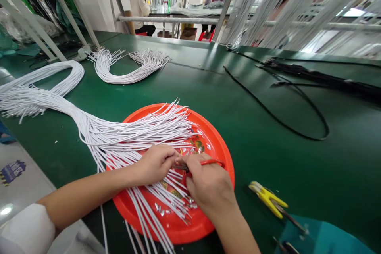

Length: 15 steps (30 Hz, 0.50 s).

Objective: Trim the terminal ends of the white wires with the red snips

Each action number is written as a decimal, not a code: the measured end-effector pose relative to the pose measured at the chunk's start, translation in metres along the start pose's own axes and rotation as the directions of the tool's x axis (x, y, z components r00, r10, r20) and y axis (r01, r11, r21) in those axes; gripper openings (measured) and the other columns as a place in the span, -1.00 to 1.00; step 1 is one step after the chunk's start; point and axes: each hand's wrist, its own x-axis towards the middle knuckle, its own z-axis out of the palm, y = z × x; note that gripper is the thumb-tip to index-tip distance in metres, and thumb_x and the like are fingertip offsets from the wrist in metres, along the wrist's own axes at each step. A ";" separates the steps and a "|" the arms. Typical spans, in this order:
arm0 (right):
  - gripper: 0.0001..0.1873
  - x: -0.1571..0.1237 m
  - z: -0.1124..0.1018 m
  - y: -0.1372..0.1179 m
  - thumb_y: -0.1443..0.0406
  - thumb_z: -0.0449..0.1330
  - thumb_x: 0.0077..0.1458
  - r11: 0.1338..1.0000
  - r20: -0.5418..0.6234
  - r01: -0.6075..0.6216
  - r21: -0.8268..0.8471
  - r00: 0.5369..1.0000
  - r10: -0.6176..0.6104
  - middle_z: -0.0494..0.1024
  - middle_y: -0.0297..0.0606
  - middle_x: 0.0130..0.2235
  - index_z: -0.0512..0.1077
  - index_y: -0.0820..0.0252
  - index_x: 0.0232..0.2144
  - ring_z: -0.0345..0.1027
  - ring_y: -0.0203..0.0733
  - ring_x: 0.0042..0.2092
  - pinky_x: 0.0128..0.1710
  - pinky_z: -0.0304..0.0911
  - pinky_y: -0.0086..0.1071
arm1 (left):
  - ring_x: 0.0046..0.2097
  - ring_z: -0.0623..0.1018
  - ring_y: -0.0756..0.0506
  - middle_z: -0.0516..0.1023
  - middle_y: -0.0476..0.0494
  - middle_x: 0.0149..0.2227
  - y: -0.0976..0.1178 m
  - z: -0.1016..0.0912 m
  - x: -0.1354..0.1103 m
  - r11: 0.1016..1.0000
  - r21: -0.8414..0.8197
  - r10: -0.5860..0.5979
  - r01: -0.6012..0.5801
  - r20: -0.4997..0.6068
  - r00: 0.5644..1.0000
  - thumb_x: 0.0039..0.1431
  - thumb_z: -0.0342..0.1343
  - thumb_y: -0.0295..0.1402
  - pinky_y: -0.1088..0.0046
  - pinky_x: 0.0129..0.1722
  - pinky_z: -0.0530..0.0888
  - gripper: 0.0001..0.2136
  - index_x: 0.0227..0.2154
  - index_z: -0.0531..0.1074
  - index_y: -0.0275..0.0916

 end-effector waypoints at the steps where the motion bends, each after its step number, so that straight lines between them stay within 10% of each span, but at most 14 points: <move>1: -0.69 -0.001 0.001 0.000 0.41 0.00 -0.23 1.000 0.000 -0.007 -0.010 1.000 0.007 0.49 -0.21 -0.51 0.42 0.15 -0.37 0.33 -0.17 -0.50 -0.51 0.14 -0.40 | -0.32 0.46 -0.04 0.53 -0.11 -0.38 0.000 0.000 0.000 1.000 0.018 0.020 -0.020 0.010 1.000 0.16 -0.11 -0.40 0.50 -0.28 0.33 -0.78 -0.44 0.44 -0.27; 15: -0.92 0.004 -0.005 0.002 0.28 0.02 -0.01 0.892 0.099 -0.296 0.341 0.955 0.279 0.52 -0.30 -0.40 0.30 0.09 -0.41 0.40 -0.18 -0.41 -0.43 0.24 -0.38 | -0.34 0.47 -0.03 0.53 -0.12 -0.40 0.001 -0.003 0.000 0.999 0.042 0.026 -0.028 0.067 0.997 0.17 -0.12 -0.39 0.51 -0.32 0.32 -0.78 -0.43 0.43 -0.29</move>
